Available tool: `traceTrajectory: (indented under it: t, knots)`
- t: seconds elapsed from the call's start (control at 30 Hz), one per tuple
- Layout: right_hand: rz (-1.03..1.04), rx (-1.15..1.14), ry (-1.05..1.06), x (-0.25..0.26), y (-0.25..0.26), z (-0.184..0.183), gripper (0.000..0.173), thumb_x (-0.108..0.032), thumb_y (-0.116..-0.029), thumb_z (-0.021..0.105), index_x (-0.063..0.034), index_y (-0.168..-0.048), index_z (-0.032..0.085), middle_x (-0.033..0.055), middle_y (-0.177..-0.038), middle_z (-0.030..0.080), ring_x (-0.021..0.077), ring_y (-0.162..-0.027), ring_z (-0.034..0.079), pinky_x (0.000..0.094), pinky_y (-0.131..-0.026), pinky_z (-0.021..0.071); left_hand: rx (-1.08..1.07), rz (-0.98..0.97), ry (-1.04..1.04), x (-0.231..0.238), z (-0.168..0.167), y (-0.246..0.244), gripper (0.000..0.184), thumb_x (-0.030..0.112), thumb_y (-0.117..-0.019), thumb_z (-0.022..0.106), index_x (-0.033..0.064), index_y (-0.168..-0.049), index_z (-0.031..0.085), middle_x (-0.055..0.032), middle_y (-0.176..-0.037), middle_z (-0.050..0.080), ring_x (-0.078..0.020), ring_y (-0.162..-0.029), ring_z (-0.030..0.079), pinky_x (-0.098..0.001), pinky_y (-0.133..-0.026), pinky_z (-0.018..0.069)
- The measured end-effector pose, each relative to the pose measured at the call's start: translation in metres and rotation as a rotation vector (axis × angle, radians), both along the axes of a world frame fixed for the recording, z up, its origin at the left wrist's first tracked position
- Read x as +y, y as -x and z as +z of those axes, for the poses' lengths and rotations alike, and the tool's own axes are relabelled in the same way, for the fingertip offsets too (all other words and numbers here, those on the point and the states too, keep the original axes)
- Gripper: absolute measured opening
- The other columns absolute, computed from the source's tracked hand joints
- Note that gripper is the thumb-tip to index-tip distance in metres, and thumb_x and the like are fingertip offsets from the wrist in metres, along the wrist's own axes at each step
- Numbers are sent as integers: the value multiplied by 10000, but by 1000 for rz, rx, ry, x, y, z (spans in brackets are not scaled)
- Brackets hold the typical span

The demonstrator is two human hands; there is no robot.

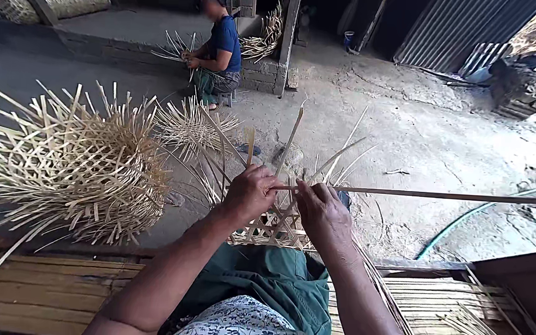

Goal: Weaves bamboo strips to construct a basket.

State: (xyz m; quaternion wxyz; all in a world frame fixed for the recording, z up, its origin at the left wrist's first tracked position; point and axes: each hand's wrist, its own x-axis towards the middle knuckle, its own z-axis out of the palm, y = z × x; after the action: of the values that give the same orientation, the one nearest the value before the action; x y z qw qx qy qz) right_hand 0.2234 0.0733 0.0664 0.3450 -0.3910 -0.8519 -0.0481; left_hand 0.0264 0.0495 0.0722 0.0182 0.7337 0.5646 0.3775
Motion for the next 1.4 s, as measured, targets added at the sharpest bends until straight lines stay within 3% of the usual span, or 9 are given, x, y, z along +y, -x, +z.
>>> traceTrajectory:
  t: [0.13,0.27,0.67,0.77,0.9,1.07,1.2,1.3,1.4]
  knots:
    - [132,-64,183,12,-13,15,274,-305,-1028,575,-97,-1005,753,108,-836,693,292,-678,695,503,-554,549,-392,-82,291,-1,13,7,413,138,-951,722,157,-1353,627,11,-801,649,-98,-653,578,-315,-647,519]
    - [163,-65,386,16,-13,20,351,-341,-1049,538,-61,-918,706,108,-764,670,295,-699,679,541,-615,525,-548,-227,277,-2,4,12,114,88,-957,702,48,-1063,692,11,-810,680,-36,-711,637,-237,-707,561]
    - [-52,-25,278,2,-4,16,440,-427,-989,585,-72,-736,648,97,-600,598,310,-570,636,533,-497,459,-318,-105,-232,-12,-18,-4,199,122,-942,708,10,-1106,689,-52,-918,723,-64,-698,657,-231,-643,579]
    - [61,44,319,4,-3,14,319,-325,-948,660,-61,-772,687,93,-650,636,296,-610,650,544,-546,491,35,-185,-402,-13,-6,-14,254,157,-978,657,35,-1198,695,-117,-986,728,-170,-779,694,-307,-686,592]
    - [62,266,345,7,-2,-13,172,-99,-921,685,-81,-1067,774,99,-918,716,191,-745,689,393,-694,596,452,-189,-133,11,5,-2,410,185,-971,661,160,-1381,666,-106,-813,688,-312,-778,662,-435,-632,542]
    - [31,540,460,12,-10,-17,252,-243,-953,701,-30,-1084,732,91,-958,691,98,-662,615,280,-628,548,277,-157,-182,17,23,1,359,149,-886,766,123,-1244,745,-99,-880,702,-300,-862,657,-433,-726,561]
    - [-54,585,482,14,-14,-1,364,-269,-848,818,-44,-1095,673,59,-878,660,150,-649,589,389,-616,524,116,-134,-244,4,24,-16,322,157,-862,792,139,-1183,771,-68,-918,717,-255,-864,636,-397,-751,535]
    - [-127,473,582,11,-16,7,394,-307,-857,814,-47,-1113,664,95,-984,667,197,-705,602,448,-661,524,41,-116,-223,4,12,-15,313,157,-843,812,135,-1152,771,-59,-915,719,-241,-843,627,-396,-744,527]
    - [-159,386,575,5,-16,8,371,-339,-893,775,-35,-1082,679,65,-826,667,206,-693,624,458,-664,528,30,-116,-192,1,11,-15,295,159,-847,809,131,-1138,772,-52,-905,711,-230,-845,618,-387,-746,517]
